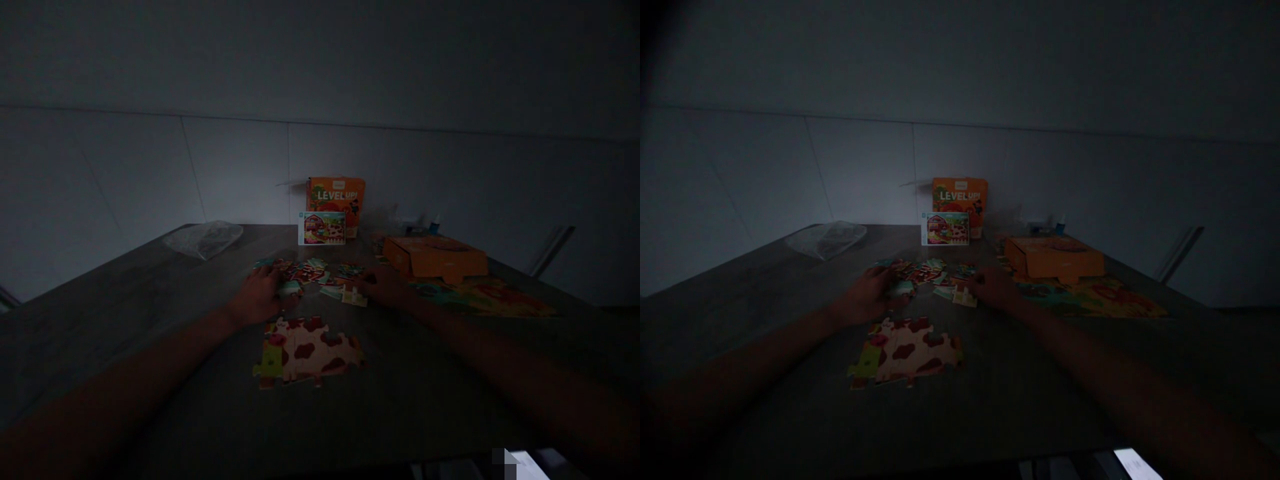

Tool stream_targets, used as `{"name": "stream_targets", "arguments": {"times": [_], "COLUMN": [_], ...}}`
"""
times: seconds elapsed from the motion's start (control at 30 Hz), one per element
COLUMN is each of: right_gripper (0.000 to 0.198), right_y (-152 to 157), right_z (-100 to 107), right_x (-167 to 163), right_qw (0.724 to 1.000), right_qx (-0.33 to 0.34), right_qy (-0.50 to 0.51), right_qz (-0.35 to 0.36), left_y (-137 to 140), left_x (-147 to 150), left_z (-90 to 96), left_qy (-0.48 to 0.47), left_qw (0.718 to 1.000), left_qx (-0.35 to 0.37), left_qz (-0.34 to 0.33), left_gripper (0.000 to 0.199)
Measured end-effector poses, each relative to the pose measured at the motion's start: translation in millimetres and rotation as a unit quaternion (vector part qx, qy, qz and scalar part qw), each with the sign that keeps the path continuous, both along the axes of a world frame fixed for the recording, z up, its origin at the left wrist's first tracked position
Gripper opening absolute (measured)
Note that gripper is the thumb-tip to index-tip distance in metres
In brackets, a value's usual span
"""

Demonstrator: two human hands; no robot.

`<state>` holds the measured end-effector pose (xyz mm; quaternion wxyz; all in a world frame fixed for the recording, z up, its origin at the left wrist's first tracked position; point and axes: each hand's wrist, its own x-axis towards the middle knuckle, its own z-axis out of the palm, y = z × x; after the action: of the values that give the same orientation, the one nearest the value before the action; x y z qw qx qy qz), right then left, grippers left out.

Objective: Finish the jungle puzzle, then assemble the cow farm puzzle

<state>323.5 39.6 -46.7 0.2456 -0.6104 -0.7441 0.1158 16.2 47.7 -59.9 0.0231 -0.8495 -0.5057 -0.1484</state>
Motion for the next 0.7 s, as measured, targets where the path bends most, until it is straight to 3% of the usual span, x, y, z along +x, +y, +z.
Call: {"name": "stream_targets", "arguments": {"times": [0.23, 0.37, 0.53, 0.7], "right_gripper": [0.023, 0.021, 0.019, 0.018], "right_y": [23, 32, 29, 24], "right_z": [1, -2, -8, -12], "right_x": [24, 27, 16, 9], "right_qw": [0.989, 0.982, 0.988, 0.992], "right_qx": [0.053, 0.069, 0.062, 0.057], "right_qy": [0.070, 0.096, 0.111, 0.109], "right_qz": [-0.121, -0.149, -0.091, -0.024], "left_y": [0, -1, -2, -4], "left_x": [0, 1, 1, 4], "left_z": [0.3, 2.5, 2.3, 1.6], "left_qy": [-0.007, -0.015, -0.031, -0.035], "left_qw": [0.999, 0.999, 0.997, 0.986], "left_qx": [0.008, 0.006, 0.013, 0.025], "left_qz": [-0.033, -0.038, -0.073, -0.164], "left_gripper": [0.047, 0.048, 0.053, 0.045]}}
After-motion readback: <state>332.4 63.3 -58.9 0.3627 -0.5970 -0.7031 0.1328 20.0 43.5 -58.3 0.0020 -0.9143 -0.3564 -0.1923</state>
